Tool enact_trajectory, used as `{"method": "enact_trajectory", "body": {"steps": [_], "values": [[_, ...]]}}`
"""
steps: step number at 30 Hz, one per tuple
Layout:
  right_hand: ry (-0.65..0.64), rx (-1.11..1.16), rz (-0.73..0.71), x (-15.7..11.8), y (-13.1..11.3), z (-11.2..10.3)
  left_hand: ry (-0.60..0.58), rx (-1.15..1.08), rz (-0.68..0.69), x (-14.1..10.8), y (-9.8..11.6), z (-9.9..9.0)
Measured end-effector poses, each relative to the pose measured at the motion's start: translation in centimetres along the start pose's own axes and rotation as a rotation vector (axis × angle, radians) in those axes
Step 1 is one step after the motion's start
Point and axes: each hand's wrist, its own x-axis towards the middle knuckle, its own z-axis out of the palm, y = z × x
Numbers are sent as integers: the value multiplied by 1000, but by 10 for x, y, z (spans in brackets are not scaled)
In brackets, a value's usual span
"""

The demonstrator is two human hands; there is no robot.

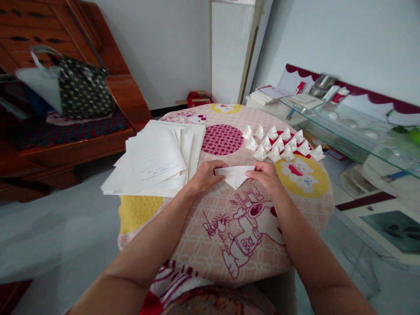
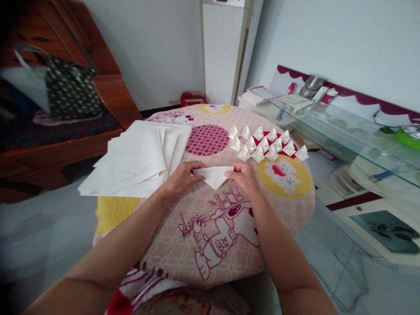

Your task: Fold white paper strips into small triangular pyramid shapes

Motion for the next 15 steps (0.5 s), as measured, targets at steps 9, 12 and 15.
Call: {"method": "enact_trajectory", "body": {"steps": [9,12,15], "values": [[263,-363,-649,-5,-10,10,262,245,347,0,0,9],[134,-640,-721,-8,-7,13,185,421,327,0,-5,12],[-128,-905,-654,-13,2,14,-30,531,268,-2,-8,13]]}}
